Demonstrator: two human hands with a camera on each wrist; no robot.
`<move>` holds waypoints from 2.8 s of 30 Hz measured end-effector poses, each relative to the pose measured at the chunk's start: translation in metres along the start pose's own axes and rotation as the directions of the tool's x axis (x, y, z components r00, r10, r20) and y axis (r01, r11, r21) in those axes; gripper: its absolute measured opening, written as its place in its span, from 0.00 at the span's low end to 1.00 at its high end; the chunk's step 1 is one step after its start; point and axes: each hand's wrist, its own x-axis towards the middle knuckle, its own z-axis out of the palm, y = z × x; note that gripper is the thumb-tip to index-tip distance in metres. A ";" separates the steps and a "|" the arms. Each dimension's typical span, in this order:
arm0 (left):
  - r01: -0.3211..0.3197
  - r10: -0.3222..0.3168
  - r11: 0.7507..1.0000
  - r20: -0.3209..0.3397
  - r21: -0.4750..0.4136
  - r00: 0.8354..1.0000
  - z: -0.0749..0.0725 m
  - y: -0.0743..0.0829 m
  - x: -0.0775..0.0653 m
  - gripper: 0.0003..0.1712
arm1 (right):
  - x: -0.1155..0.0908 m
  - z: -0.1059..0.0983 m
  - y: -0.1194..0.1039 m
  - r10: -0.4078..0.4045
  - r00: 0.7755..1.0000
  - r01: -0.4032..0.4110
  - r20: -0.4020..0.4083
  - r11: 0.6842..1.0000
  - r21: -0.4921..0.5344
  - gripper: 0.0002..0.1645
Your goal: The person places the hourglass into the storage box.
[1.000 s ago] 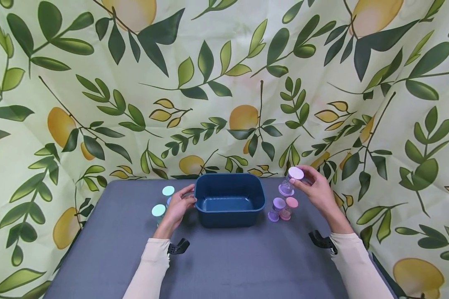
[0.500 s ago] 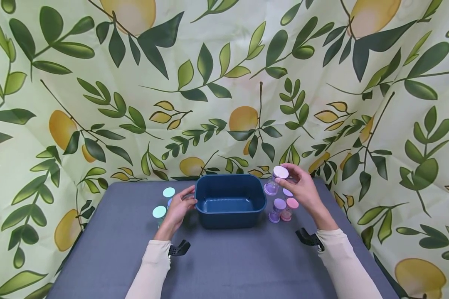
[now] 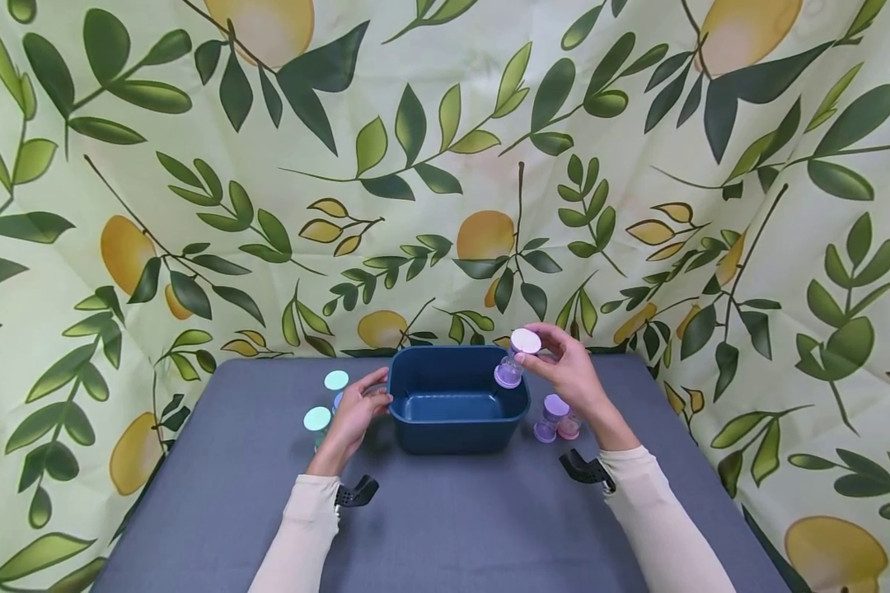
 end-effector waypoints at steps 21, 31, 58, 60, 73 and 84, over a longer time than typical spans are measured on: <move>0.013 -0.013 1.000 -0.013 0.003 1.000 0.000 0.002 -0.001 0.32 | 0.019 0.058 -0.001 0.057 0.996 -0.062 0.066 0.996 0.067 0.31; 0.003 -0.003 1.000 -0.007 -0.023 1.000 0.000 0.001 -0.001 0.33 | 0.030 0.084 0.002 0.101 0.991 -0.110 0.084 0.988 0.112 0.28; 0.020 -0.020 1.000 -0.022 0.003 1.000 0.001 0.000 0.001 0.32 | 0.054 0.139 0.028 0.210 0.972 -0.215 0.106 0.976 0.040 0.26; 0.016 -0.016 1.000 -0.022 0.007 1.000 0.001 0.000 0.000 0.32 | 0.056 0.142 0.031 0.218 0.970 -0.223 0.108 0.974 0.040 0.26; 0.033 -0.032 0.999 -0.020 0.036 0.999 0.001 0.002 0.001 0.31 | 0.062 0.159 0.046 0.286 0.951 -0.289 0.116 0.957 0.017 0.25; 0.036 -0.035 0.999 -0.029 0.037 0.999 0.001 0.002 0.000 0.31 | 0.065 0.167 0.047 0.311 0.939 -0.306 0.144 0.950 -0.060 0.25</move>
